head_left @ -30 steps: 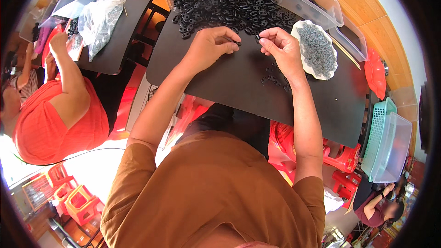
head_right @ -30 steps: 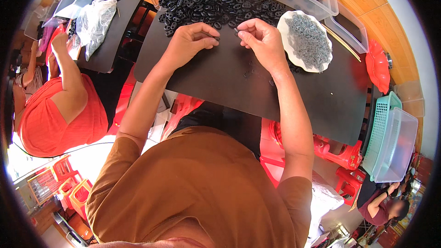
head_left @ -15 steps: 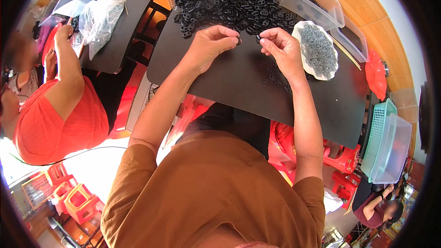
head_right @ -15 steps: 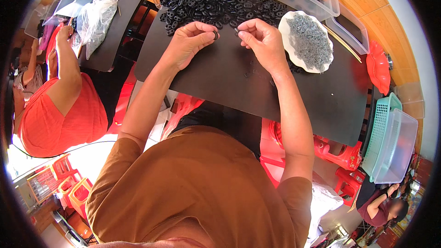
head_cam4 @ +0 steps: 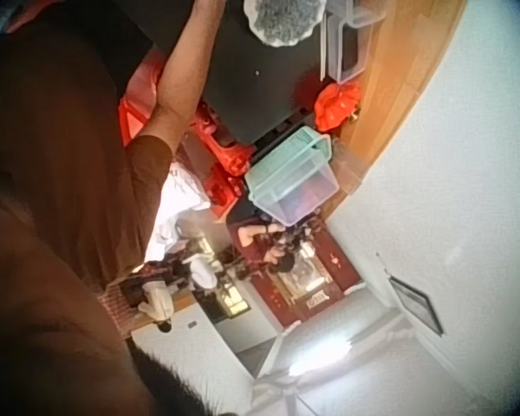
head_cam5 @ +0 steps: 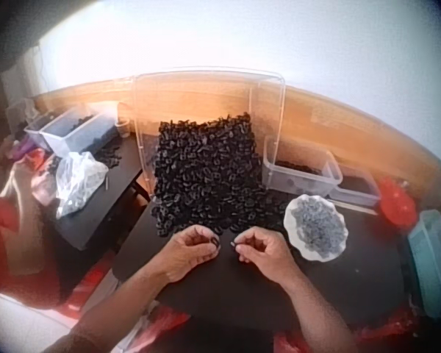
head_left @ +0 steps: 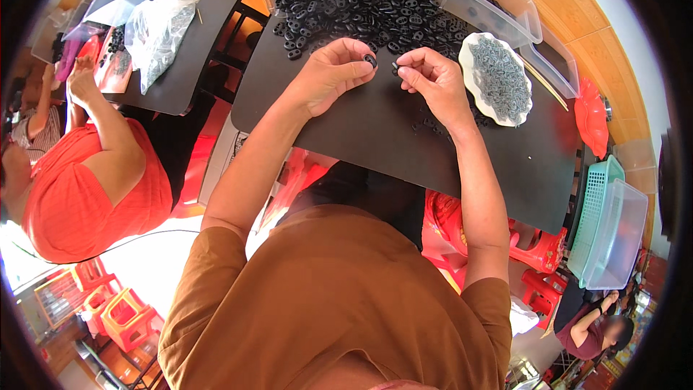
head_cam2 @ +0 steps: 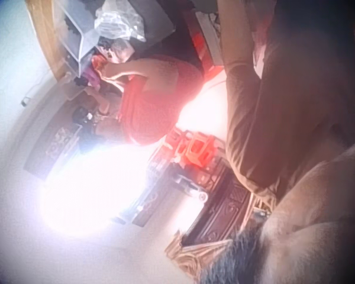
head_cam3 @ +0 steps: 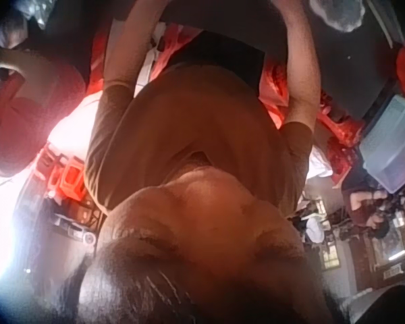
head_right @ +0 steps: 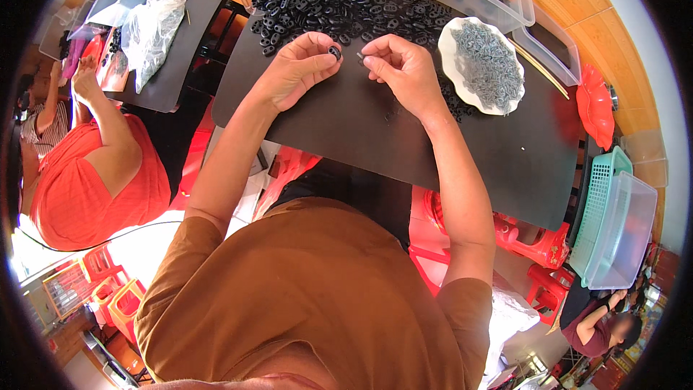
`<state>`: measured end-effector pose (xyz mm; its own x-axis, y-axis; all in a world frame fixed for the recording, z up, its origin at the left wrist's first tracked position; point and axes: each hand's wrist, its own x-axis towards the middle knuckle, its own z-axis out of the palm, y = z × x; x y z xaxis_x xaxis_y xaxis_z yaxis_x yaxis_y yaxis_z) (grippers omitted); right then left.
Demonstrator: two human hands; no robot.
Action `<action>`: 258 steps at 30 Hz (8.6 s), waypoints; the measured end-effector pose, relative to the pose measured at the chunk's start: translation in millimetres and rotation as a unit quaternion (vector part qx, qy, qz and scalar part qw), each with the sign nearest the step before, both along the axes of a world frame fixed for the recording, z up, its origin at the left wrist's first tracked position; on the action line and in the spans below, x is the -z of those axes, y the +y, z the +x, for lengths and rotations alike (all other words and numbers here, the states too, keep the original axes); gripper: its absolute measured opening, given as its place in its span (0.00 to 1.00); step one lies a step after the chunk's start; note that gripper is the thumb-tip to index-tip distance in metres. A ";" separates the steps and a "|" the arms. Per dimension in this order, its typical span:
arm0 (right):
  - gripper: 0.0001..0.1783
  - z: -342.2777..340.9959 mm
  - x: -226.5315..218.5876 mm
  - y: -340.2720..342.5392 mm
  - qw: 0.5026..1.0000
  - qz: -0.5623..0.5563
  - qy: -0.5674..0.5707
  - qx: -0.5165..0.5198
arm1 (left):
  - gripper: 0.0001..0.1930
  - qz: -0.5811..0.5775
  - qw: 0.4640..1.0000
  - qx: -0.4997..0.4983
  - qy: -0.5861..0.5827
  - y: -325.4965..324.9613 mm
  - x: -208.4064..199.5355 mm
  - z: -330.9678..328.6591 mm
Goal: The person sits at a table and repeatedly picks up small black plastic rings and metal pins. They insert the pins into the rings and place the assembled units into a white bowl. The person continues this repetitive assembly process throughout the clip.
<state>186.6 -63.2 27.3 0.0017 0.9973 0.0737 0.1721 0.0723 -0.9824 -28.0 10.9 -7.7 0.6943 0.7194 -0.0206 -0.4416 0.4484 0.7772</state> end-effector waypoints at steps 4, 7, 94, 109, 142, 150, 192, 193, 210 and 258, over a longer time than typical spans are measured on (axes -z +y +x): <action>0.05 -1.6 0.3 0.0 1.000 -0.001 0.000 -0.013 | 0.11 0.035 0.998 -0.011 0.053 -3.0 -2.8 1.4; 0.05 -3.7 -0.7 -1.1 1.000 -0.007 0.002 -0.017 | 0.13 0.094 0.987 -0.023 0.129 -5.8 -4.1 3.3; 0.11 -16.7 22.0 0.9 0.956 0.168 -0.242 0.005 | 0.07 0.404 0.847 -0.117 0.324 -15.5 -9.9 8.9; 0.11 -13.2 18.1 0.8 0.907 0.269 -0.321 -0.052 | 0.05 0.413 0.842 -0.117 0.326 -17.7 -5.1 4.7; 0.06 -19.4 15.8 -5.8 0.913 0.268 -0.298 -0.075 | 0.03 0.460 0.826 -0.108 0.307 -22.9 -4.7 -2.2; 0.08 -17.9 16.2 -6.3 0.900 0.270 -0.334 -0.077 | 0.03 0.476 0.819 -0.112 0.300 -22.1 -2.8 -1.1; 0.08 37.1 -29.1 -45.9 0.902 -0.006 -0.431 -0.022 | 0.10 0.518 0.790 -0.054 0.324 -28.8 -12.4 19.2; 0.07 36.9 -28.2 -45.4 0.900 0.012 -0.435 -0.024 | 0.11 0.527 0.784 -0.044 0.325 -27.9 -14.4 23.0; 0.08 28.5 -11.2 -25.4 0.994 0.017 -0.081 0.074 | 0.07 0.222 0.959 0.043 0.168 -14.2 -7.5 71.6; 0.03 58.8 -22.0 -4.2 0.993 0.021 -0.113 0.023 | 0.07 0.181 0.976 -0.002 0.125 -0.4 -13.2 57.1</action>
